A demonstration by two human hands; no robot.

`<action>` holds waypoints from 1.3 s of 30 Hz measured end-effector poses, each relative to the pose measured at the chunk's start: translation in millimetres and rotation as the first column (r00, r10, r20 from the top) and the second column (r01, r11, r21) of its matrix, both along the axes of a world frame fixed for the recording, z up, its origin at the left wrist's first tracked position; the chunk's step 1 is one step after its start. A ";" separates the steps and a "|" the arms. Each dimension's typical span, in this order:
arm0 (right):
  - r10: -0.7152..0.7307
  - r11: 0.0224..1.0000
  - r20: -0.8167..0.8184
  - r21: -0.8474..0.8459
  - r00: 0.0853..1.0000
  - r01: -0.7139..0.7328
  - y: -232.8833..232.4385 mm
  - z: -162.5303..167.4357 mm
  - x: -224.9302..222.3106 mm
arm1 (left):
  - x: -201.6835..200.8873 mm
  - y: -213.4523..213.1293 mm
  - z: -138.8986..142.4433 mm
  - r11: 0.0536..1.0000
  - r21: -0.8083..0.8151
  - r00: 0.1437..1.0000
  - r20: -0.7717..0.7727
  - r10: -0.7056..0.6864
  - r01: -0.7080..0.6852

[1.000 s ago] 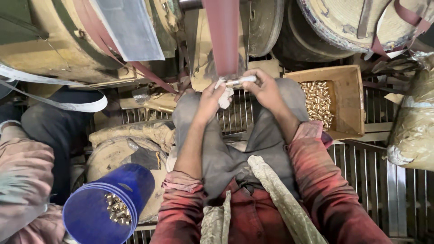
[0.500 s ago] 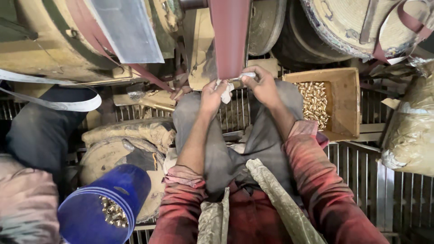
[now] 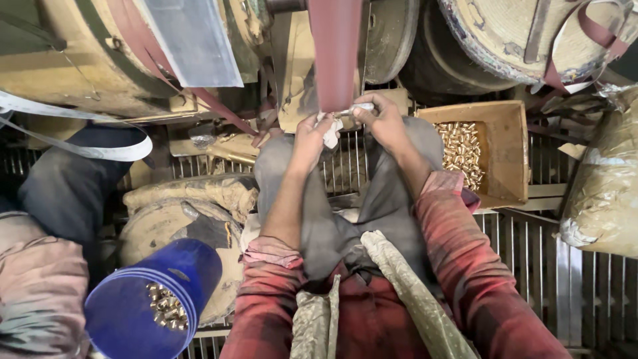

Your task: The person repeatedly picks small brass-colored metal parts from a blue bucket, rubs them against a moving sanding belt using a white cloth, and places them into a cardboard box. The process is continuous and repetitive.

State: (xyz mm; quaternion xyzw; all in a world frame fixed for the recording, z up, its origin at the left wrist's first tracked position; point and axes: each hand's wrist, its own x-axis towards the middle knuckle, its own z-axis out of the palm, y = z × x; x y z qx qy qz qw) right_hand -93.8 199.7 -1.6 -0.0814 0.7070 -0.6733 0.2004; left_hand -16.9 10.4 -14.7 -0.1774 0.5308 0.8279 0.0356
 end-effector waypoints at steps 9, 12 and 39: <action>0.075 0.991 -0.265 -0.084 0.961 -0.100 14.9 27.8 37.2 | 32.3 -5.8 28.2 0.980 0.171 0.992 -0.098 -0.082 0.098; 0.046 0.993 -0.269 -0.093 0.962 -0.074 12.9 29.2 37.0 | 26.8 -5.8 22.8 0.972 0.211 0.990 -0.111 -0.084 0.106; -0.004 1.000 -0.052 0.022 0.999 0.005 -8.6 -6.2 -3.1 | -1.1 5.0 -15.4 0.999 0.028 0.999 0.023 0.035 -0.036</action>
